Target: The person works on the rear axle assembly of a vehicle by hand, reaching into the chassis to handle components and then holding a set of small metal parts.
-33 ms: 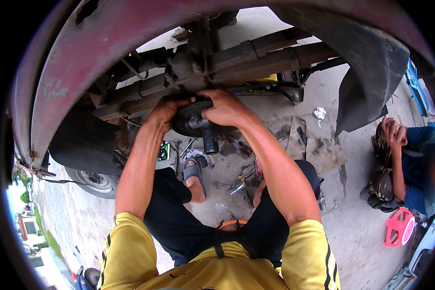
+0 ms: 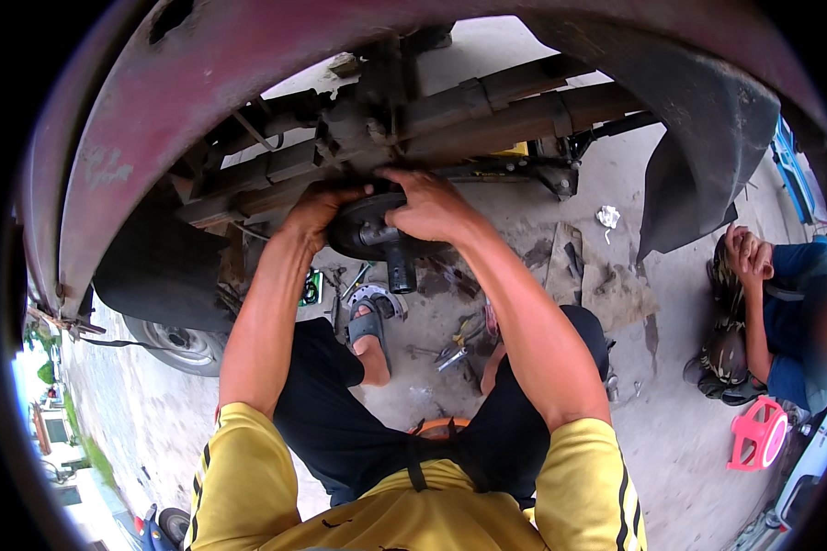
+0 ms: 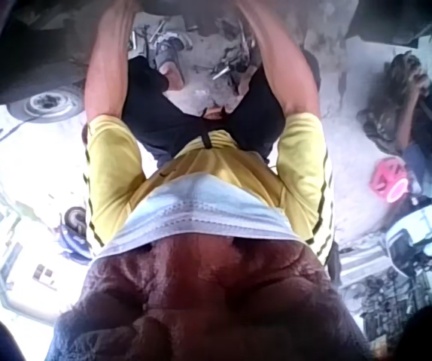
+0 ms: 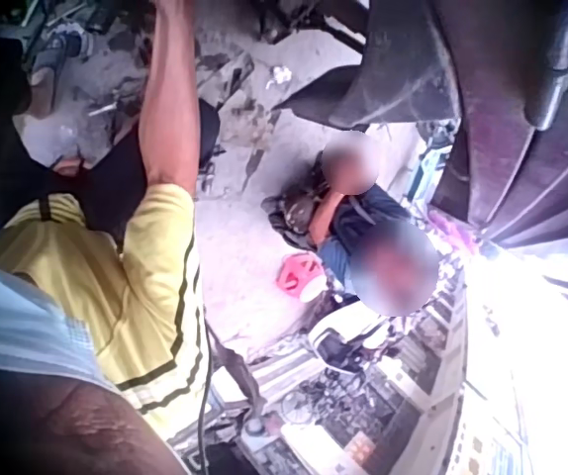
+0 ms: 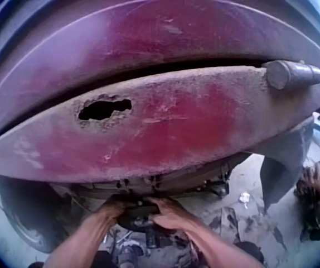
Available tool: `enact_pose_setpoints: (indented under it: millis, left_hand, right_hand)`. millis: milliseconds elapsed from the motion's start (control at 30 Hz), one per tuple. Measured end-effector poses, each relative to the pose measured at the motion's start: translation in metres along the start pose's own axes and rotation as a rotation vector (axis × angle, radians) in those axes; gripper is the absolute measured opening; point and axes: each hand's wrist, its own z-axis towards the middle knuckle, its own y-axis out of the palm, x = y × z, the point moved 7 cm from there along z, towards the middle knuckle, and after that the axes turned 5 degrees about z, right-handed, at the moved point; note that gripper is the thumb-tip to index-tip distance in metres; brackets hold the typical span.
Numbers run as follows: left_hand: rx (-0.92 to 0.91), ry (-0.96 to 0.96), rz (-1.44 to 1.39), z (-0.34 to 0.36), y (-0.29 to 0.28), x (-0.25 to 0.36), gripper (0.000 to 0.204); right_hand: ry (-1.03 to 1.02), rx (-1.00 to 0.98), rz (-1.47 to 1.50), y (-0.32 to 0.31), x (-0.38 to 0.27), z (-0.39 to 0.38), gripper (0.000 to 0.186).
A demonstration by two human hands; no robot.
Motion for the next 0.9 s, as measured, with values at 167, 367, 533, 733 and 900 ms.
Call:
enact_pose_setpoints:
  millis: [167, 367, 533, 733, 900]
  left_hand:
    - [-0.035, -0.035, 0.075, 0.009, -0.001, -0.004, 0.035]
    - [-0.118, -0.121, 0.06, 0.021, -0.001, -0.018, 0.041]
    - [-0.203, -0.123, 0.055, 0.023, 0.004, -0.02, 0.04]
    - [-0.261, -0.121, 0.035, 0.015, 0.005, -0.012, 0.037]
    - [-0.26, -0.181, -0.006, 0.016, 0.0, -0.018, 0.038]
  right_hand:
    - [0.085, -0.09, 0.032, 0.001, 0.007, 0.002, 0.062]
    - [0.101, -0.117, -0.006, 0.001, 0.001, 0.001, 0.063]
    - [0.076, -0.143, 0.011, 0.004, 0.008, 0.004, 0.062]
    - [0.072, -0.152, 0.022, 0.0, 0.002, 0.004, 0.061]
    - [0.072, -0.152, 0.05, 0.0, -0.001, 0.004, 0.061]
